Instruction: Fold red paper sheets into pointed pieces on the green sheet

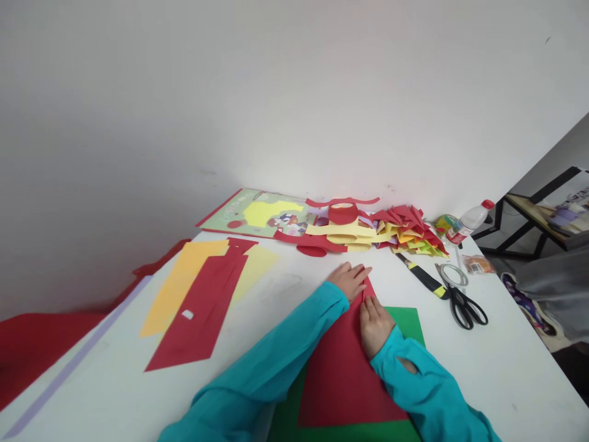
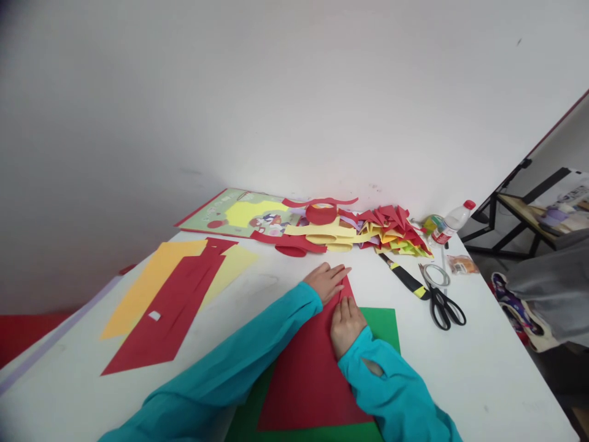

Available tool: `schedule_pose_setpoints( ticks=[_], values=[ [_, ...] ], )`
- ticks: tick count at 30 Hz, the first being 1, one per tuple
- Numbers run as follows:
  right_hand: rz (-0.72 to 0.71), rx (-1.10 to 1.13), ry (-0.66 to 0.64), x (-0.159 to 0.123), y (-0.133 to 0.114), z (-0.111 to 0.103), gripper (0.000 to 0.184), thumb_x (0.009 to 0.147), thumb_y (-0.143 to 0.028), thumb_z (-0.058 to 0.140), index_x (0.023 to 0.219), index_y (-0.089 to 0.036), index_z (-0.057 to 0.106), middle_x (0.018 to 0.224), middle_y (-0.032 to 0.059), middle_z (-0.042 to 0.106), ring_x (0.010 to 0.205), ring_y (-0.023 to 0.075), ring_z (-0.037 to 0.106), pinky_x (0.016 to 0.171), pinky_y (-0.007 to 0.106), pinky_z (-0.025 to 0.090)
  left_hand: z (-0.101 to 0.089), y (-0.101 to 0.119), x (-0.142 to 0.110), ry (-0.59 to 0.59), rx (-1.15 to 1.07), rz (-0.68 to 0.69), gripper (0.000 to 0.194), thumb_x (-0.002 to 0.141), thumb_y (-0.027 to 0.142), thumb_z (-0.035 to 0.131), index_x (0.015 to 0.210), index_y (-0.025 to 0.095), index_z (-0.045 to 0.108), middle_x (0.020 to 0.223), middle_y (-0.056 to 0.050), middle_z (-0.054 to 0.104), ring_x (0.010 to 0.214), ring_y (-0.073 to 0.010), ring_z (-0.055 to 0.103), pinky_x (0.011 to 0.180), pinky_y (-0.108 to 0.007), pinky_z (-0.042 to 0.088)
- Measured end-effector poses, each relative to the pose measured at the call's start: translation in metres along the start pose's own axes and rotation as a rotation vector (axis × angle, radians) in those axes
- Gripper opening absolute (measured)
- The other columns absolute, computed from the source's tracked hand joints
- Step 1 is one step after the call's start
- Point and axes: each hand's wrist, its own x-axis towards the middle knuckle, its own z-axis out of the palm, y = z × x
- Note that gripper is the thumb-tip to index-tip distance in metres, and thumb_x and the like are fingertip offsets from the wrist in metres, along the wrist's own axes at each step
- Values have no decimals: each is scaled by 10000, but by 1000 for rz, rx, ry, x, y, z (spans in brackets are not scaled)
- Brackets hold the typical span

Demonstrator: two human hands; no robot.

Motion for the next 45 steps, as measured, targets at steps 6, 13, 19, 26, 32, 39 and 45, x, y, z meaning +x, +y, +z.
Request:
schedule_pose_setpoints(
  ticks=[6, 13, 19, 26, 32, 39, 45],
  values=[
    [2, 355, -280, 12, 25, -19, 277, 831, -155, 428, 917, -131, 690, 994, 135, 687, 960, 225, 621, 880, 345, 514, 6, -3, -4, 26, -10, 12, 479, 883, 434, 451, 1298, 197, 464, 1335, -100, 460, 918, -241, 473, 852, -385, 346],
    [-82, 453, -338, 11, 59, -2, 424, 845, -279, 470, 1198, -59, 555, 1245, 189, 555, 1196, 289, 476, 959, 445, 464, 17, -5, -4, 69, -25, -6, 487, 856, 436, 489, 1285, 206, 484, 1347, -105, 443, 930, -245, 464, 866, -386, 348],
    [-88, 528, -293, -9, 61, 16, 430, 879, -315, 435, 1226, -82, 535, 1306, 179, 505, 1273, 271, 392, 988, 455, 433, 24, -7, -5, 85, -40, -2, 509, 847, 458, 493, 1285, 198, 486, 1387, -94, 405, 926, -247, 455, 881, -386, 346],
    [-56, 564, -303, -11, 61, 15, 434, 901, -320, 402, 1266, -108, 501, 1343, 155, 472, 1314, 258, 329, 1010, 475, 400, 25, -9, -6, 90, -58, 9, 514, 847, 454, 491, 1289, 192, 477, 1371, -99, 421, 931, -240, 455, 888, -383, 349],
    [-52, 532, -330, -7, 59, 8, 442, 895, -333, 408, 1260, -103, 509, 1339, 157, 477, 1312, 268, 327, 1001, 477, 402, 24, -8, -5, 91, -64, 9, 510, 853, 452, 474, 1282, 176, 487, 1365, -110, 435, 933, -240, 459, 887, -386, 355],
    [-55, 506, -352, -4, 59, 4, 440, 887, -341, 412, 1252, -121, 522, 1341, 144, 478, 1288, 274, 361, 984, 479, 411, 23, -9, -6, 89, -68, 13, 515, 857, 447, 461, 1293, 171, 477, 1365, -112, 440, 932, -247, 470, 886, -401, 360],
    [-55, 502, -344, -1, 58, 2, 442, 881, -336, 430, 1233, -91, 541, 1322, 150, 498, 1263, 283, 389, 985, 467, 412, 22, -9, -7, 88, -74, 14, 518, 859, 442, 459, 1296, 165, 471, 1367, -116, 431, 941, -246, 467, 889, -399, 356]
  ],
)
